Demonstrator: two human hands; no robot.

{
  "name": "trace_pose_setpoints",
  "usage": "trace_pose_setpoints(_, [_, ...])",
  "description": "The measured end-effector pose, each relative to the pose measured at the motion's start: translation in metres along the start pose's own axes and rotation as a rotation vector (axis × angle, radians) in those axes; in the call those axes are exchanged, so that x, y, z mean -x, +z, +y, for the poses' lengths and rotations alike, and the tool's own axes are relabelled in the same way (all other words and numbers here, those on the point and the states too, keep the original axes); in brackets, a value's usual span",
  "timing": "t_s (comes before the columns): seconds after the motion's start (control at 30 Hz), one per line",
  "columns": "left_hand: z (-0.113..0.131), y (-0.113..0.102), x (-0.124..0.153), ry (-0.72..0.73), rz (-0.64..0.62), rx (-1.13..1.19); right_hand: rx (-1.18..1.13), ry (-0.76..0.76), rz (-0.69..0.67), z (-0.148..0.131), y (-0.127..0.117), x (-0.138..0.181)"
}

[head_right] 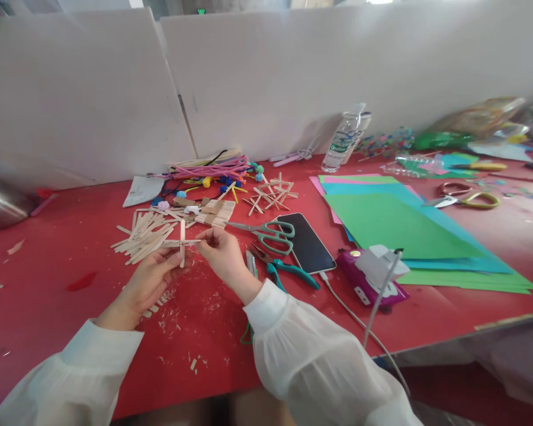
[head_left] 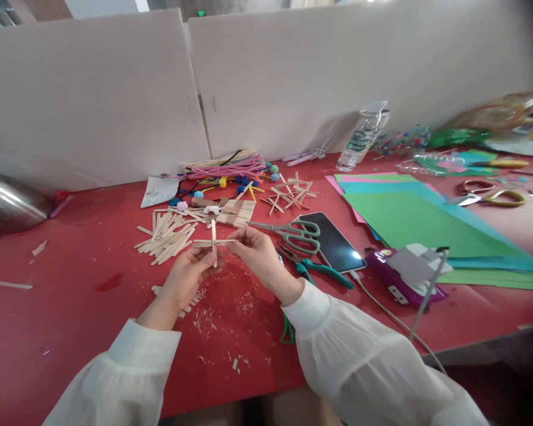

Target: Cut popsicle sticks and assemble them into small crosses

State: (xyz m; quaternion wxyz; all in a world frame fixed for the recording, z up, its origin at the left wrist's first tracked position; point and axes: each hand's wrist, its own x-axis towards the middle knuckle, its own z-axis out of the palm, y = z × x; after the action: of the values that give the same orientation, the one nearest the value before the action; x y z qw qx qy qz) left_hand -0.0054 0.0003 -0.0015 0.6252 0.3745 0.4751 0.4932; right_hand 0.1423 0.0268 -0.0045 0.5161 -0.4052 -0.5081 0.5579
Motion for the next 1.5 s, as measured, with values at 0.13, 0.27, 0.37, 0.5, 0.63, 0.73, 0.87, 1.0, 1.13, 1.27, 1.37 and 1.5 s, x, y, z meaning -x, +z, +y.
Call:
trace_pose_setpoints(0.13, [0.0009, -0.0017, -0.0002, 0.001, -0.023, -0.003, -0.001, 0.002, 0.019, 0.0017, -0.0009, -0.0011])
trace_pose_setpoints(0.27, [0.0008, -0.0005, 0.001, -0.009, -0.004, 0.007, 0.017, 0.008, 0.015, 0.0027, -0.0013, -0.0017])
trace_pose_setpoints(0.37, [0.0003, 0.0003, 0.0013, -0.005, 0.004, 0.014, 0.037, -0.002, 0.014, 0.0037, -0.0011, -0.0013])
trace_pose_setpoints(0.5, [-0.0012, -0.0017, 0.0001, -0.004, -0.016, 0.052, 0.081, -0.027, -0.01, 0.004, -0.0011, 0.0008])
trace_pose_setpoints(0.63, [-0.0032, -0.005, -0.0001, -0.036, -0.044, 0.113, 0.114, -0.058, -0.015, 0.0017, -0.0012, 0.0032])
trace_pose_setpoints(0.73, [-0.0033, -0.0058, 0.0009, -0.055, -0.062, 0.138, 0.105, -0.049, 0.005, -0.0002, -0.0007, 0.0039])
trace_pose_setpoints(0.87, [-0.0018, -0.0049, 0.0015, -0.059, -0.078, 0.153, 0.071, -0.028, 0.025, -0.0003, 0.0, 0.0038])
trace_pose_setpoints(1.0, [-0.0023, -0.0052, 0.0003, -0.044, -0.044, 0.119, 0.077, -0.023, 0.029, 0.0007, -0.0002, 0.0033])
trace_pose_setpoints(1.13, [-0.0036, -0.0062, -0.0009, -0.015, -0.001, 0.056, 0.089, -0.009, 0.024, -0.0001, -0.0002, 0.0034])
trace_pose_setpoints(1.27, [-0.0028, -0.0056, -0.0007, -0.003, 0.022, 0.015, 0.088, -0.022, 0.035, -0.0006, 0.0001, 0.0037])
trace_pose_setpoints(1.37, [-0.0026, -0.0052, -0.0004, -0.01, 0.012, 0.016, 0.078, -0.038, 0.03, -0.0007, 0.0006, 0.0042])
trace_pose_setpoints(1.5, [-0.0031, -0.0049, -0.0006, -0.014, 0.007, 0.018, 0.06, -0.039, 0.053, -0.0016, 0.0016, 0.0051])
